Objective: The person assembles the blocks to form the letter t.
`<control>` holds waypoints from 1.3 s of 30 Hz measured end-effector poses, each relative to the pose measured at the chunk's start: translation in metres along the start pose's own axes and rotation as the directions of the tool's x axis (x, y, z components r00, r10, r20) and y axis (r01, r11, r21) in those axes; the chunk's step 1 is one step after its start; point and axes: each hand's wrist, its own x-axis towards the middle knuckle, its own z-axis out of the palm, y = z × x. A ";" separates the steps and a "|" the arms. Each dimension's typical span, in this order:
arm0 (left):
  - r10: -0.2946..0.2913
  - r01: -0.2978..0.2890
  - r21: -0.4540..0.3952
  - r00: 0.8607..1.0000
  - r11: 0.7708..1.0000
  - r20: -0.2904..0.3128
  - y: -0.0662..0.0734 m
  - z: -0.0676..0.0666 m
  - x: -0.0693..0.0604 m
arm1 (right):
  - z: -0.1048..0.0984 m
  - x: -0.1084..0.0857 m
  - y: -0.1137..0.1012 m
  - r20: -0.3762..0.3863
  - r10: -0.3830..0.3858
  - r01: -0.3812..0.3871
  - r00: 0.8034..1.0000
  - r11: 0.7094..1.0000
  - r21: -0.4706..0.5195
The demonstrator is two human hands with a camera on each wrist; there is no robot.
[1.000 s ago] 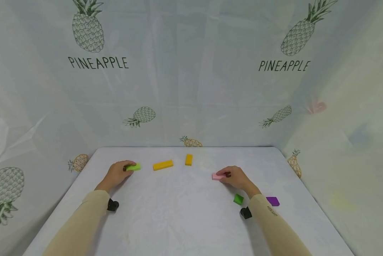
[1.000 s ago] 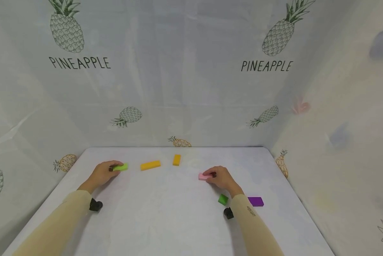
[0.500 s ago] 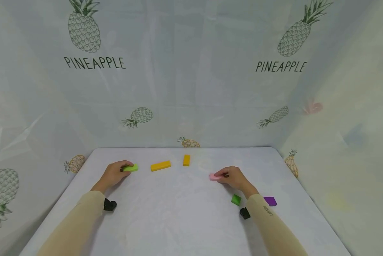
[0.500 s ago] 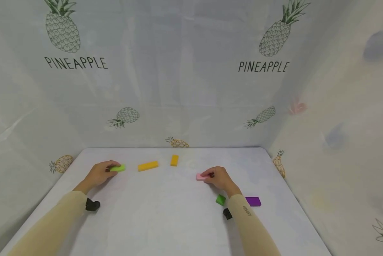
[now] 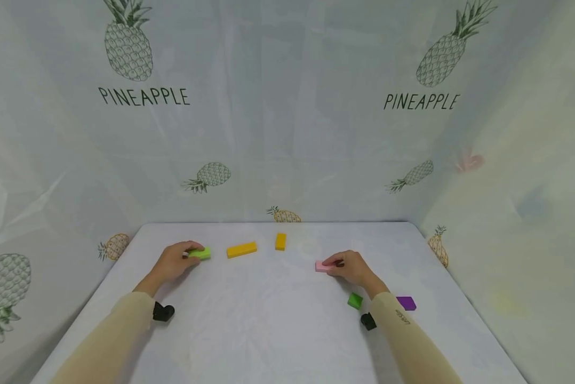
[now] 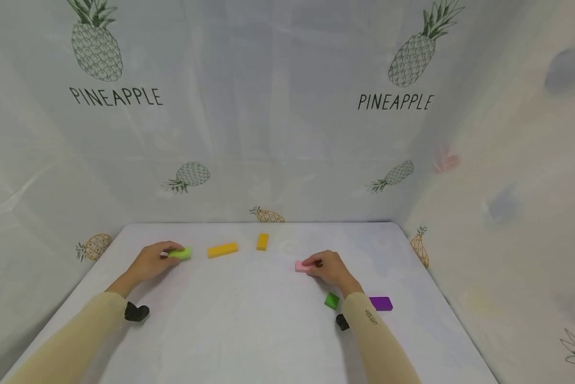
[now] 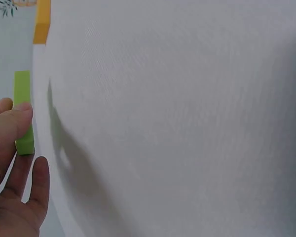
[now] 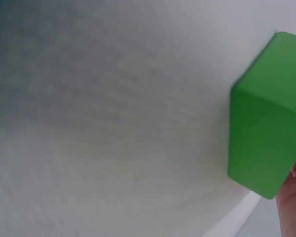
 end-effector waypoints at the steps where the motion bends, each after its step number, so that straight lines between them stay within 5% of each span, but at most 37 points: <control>1: 0.006 -0.006 0.000 1.000 1.000 0.000 0.003 0.000 -0.001 | 0.001 0.000 0.000 -0.001 0.005 -0.005 1.000 1.000 0.000; 11: 0.011 -0.011 -0.028 1.000 1.000 0.007 0.036 0.011 0.001 | 0.001 0.000 0.002 0.007 0.009 -0.009 1.000 1.000 -0.012; 24: 0.100 -0.096 -0.076 0.994 0.992 0.042 0.077 0.035 0.005 | 0.000 0.000 0.000 0.007 0.006 -0.006 1.000 1.000 -0.008; 39: 0.149 -0.144 -0.123 0.988 0.982 0.036 0.103 0.050 0.002 | 0.000 0.001 0.001 0.015 -0.010 0.010 1.000 1.000 -0.002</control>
